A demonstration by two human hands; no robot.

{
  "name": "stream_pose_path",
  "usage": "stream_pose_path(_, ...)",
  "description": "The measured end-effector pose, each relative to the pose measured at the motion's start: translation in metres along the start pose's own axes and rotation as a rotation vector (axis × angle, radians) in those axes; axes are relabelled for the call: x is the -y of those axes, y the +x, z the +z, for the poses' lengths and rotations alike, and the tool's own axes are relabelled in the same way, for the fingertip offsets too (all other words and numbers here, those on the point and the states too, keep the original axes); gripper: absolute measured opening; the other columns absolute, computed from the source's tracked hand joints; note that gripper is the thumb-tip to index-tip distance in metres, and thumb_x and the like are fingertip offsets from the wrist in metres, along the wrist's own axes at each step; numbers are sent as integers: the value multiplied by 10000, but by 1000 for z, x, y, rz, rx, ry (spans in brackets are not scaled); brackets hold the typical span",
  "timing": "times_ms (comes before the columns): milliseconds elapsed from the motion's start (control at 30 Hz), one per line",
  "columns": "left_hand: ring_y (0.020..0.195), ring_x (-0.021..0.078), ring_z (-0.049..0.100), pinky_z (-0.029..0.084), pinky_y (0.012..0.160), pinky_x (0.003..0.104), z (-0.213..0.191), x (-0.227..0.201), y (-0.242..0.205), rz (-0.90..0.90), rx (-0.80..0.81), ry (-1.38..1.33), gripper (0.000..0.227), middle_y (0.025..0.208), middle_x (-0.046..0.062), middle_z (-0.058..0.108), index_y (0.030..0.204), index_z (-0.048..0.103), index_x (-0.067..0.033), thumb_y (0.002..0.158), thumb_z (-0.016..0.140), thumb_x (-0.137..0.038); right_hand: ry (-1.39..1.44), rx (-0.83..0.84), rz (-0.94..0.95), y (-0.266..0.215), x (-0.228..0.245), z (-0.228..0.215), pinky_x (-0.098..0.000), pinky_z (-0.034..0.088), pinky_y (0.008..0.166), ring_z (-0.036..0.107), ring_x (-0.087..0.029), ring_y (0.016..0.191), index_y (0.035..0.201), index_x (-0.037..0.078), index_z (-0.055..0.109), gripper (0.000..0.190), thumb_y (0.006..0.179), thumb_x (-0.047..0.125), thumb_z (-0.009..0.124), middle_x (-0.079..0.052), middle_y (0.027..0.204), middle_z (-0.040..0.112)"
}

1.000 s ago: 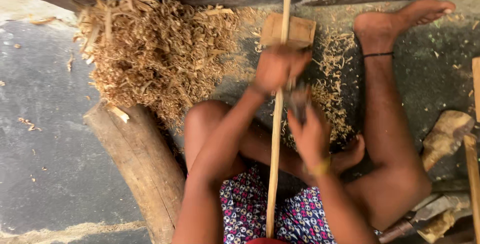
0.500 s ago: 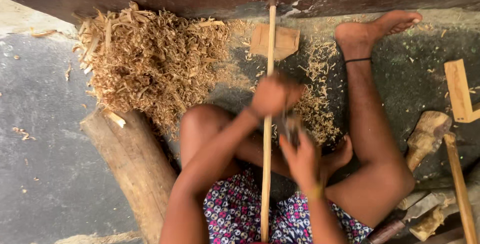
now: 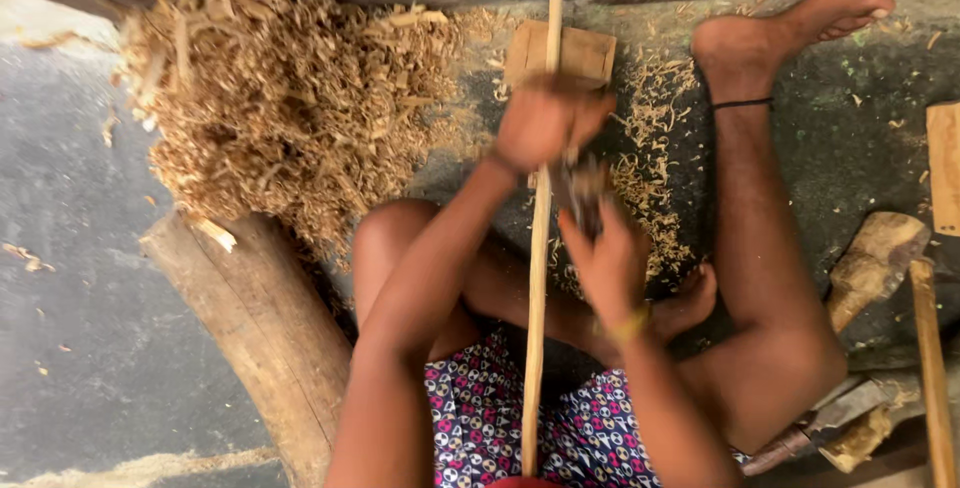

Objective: The person sits on the floor and uses a hand plane to shave a long, thin wooden stick. They repeatedly pull the plane along the stick to smooth its surface, generating wood shavings that accumulate on the floor.

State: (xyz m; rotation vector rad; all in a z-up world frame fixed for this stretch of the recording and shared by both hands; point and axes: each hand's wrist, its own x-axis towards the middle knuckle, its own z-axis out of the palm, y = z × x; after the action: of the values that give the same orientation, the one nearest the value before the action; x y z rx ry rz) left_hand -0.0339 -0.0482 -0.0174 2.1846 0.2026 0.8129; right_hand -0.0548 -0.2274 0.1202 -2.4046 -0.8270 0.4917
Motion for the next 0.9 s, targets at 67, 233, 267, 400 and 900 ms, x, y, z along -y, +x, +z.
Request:
stream_pose_path(67, 683, 173, 696, 577, 641, 312, 14, 43, 45, -69, -12, 111, 189, 841, 60, 747, 921, 778, -177, 999, 619, -244, 8, -69, -190, 46, -2, 6, -383, 595, 675, 750, -290, 798, 1096, -26, 674, 267, 910, 139, 769, -195, 968, 742)
stream_pose_path(233, 641, 254, 696, 594, 750, 399, -1, 52, 84, -117, -32, 212, 345, 726, 68, 754, 777, 796, -189, 986, 634, -411, -103, -125, -287, 96, -3, 7, -415, 589, 697, 737, -350, 804, 1102, -17, 665, 346, 868, 171, 837, -224, 955, 739)
stream_pose_path(267, 617, 255, 693, 593, 766, 404, -3, 47, 82, -138, -8, 204, 362, 725, 77, 756, 777, 798, -183, 990, 624, -418, -83, -112, -279, 94, -4, 6, -410, 592, 698, 740, -347, 811, 1131, -18, 656, 373, 866, 170, 839, -227, 964, 738)
stream_pose_path(400, 598, 210, 688, 545, 530, 360, -12, -1, 41, -57, 43, 108, 265, 792, 90, 753, 884, 805, -172, 996, 619, -323, 53, -2, -91, 21, -6, 0, -357, 608, 668, 760, -257, 814, 1202, 25, 643, 342, 910, 156, 760, -167, 984, 755)
stream_pose_path(900, 650, 216, 607, 529, 715, 362, -73, -124, -79, 27, 43, -142, 346, 648, 27, 587, 649, 574, -120, 947, 732, -199, 25, 53, -31, -137, -3, -8, -377, 626, 786, 751, -329, 967, 1331, -111, 584, 555, 880, 159, 764, -237, 1191, 707)
